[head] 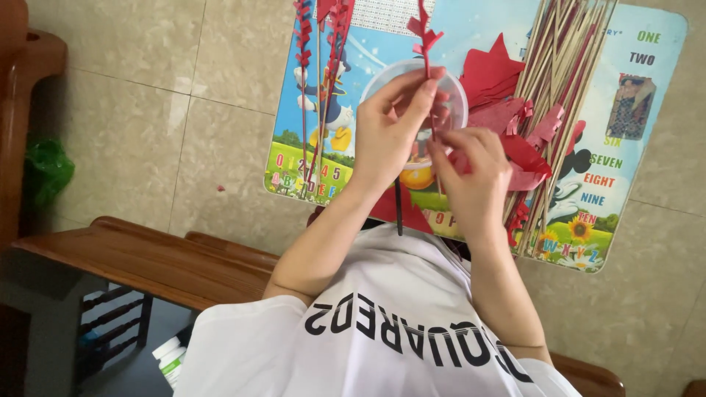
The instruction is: The person is seen assembling decorative red paper flowers onto wooden sticks.
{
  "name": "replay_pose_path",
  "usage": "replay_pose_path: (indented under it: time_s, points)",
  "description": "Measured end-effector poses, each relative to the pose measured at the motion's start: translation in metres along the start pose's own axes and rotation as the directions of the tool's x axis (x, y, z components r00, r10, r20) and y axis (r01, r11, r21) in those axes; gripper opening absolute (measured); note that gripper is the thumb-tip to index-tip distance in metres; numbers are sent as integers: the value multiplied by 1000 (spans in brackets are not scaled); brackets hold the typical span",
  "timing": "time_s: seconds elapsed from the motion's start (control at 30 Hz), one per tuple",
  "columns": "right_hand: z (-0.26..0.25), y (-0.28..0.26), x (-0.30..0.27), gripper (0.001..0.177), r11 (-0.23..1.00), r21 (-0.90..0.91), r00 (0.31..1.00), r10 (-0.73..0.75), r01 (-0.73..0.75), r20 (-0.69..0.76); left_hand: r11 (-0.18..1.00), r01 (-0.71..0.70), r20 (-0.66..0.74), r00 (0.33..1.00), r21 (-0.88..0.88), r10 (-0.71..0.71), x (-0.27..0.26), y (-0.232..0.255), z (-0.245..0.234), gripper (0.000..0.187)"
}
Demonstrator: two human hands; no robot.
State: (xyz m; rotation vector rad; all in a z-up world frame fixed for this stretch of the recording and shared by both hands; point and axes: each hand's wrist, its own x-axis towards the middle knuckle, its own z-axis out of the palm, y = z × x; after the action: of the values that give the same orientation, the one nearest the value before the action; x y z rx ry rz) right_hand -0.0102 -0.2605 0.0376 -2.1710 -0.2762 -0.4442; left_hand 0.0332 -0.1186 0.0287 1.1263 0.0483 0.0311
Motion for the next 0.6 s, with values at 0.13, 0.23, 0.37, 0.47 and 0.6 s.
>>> replay_pose_path:
  time_s: [0.13, 0.23, 0.37, 0.47, 0.6]
  points:
    - [-13, 9, 9, 21, 880, 418, 974, 220, -224, 59, 999, -40, -36, 999, 15, 41, -2, 11, 4, 29]
    - [-21, 4, 23, 28, 640, 720, 954, 283, -268, 104, 998, -15, -10, 1000, 54, 16, -2, 9, 7, 29]
    - [-20, -1, 35, 31, 383, 900, 971, 191, -209, 144, 999, -10, -2, 1000, 44, 10, -3, 10, 14, 26]
    - [-17, -1, 34, 30, 339, 916, 970, 184, -216, 161, 1000, 10, 8, 1000, 10, -10, -1, 7, 12, 26]
    - [-17, 2, 36, 28, 301, 922, 963, 191, -244, 192, 999, 37, 27, 999, 17, -37, 0, 5, 11, 27]
